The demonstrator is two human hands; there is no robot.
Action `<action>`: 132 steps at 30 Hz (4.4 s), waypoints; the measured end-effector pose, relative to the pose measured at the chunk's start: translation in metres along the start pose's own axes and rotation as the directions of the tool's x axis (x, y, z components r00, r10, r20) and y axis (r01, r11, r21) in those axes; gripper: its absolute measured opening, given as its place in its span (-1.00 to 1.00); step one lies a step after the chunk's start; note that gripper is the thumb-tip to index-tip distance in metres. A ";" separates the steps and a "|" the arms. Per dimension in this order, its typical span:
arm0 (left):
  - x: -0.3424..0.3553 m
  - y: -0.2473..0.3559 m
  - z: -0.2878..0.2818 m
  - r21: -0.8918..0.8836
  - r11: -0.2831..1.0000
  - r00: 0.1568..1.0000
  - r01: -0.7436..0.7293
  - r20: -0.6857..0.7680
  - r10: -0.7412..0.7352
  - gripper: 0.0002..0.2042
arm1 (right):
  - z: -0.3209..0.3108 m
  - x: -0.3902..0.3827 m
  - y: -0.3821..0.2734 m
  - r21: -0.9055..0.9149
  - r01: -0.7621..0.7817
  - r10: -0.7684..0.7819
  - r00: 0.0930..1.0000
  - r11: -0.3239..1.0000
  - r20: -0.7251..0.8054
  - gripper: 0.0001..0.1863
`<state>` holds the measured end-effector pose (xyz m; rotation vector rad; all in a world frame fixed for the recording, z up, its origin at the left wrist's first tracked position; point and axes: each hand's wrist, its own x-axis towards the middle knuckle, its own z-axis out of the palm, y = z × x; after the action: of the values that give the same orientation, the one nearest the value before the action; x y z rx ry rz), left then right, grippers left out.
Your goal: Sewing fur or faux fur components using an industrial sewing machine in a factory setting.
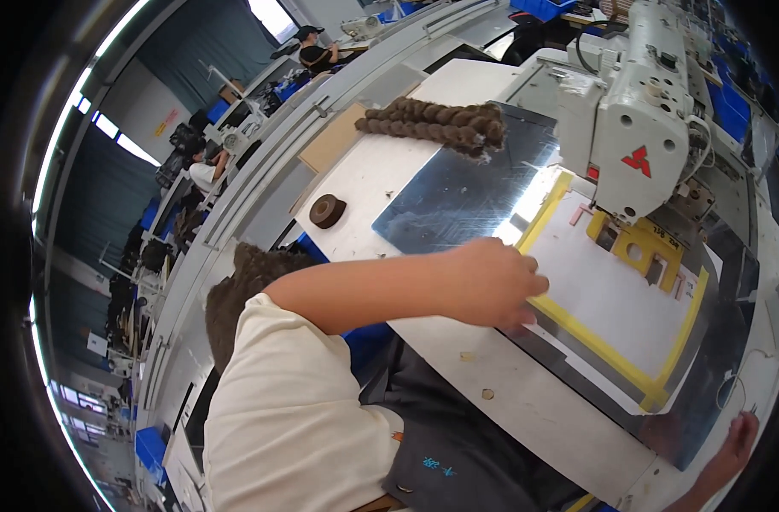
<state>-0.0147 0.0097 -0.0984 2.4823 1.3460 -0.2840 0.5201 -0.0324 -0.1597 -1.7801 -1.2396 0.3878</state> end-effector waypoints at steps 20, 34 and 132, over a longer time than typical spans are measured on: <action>-0.537 -0.209 0.146 -0.057 -0.346 -0.346 0.936 0.024 -0.938 -0.23 | 0.170 -0.066 -0.083 0.239 0.426 -0.472 0.610 0.873 0.636 -0.94; -0.535 -0.238 0.126 0.044 -0.300 -0.302 0.953 0.055 -0.952 -0.23 | 0.168 -0.064 -0.080 0.249 0.404 -0.464 0.621 0.880 0.633 -0.94; 0.052 -0.047 0.056 -0.965 -0.033 0.951 -0.261 -0.251 -0.179 -0.62 | 0.153 -0.085 -0.137 0.316 0.345 -0.468 0.632 0.884 0.618 -0.45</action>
<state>-0.0280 0.0546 -0.1744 1.1498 0.8751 0.9222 0.2984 -0.0183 -0.1517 -1.1550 -2.0131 0.9048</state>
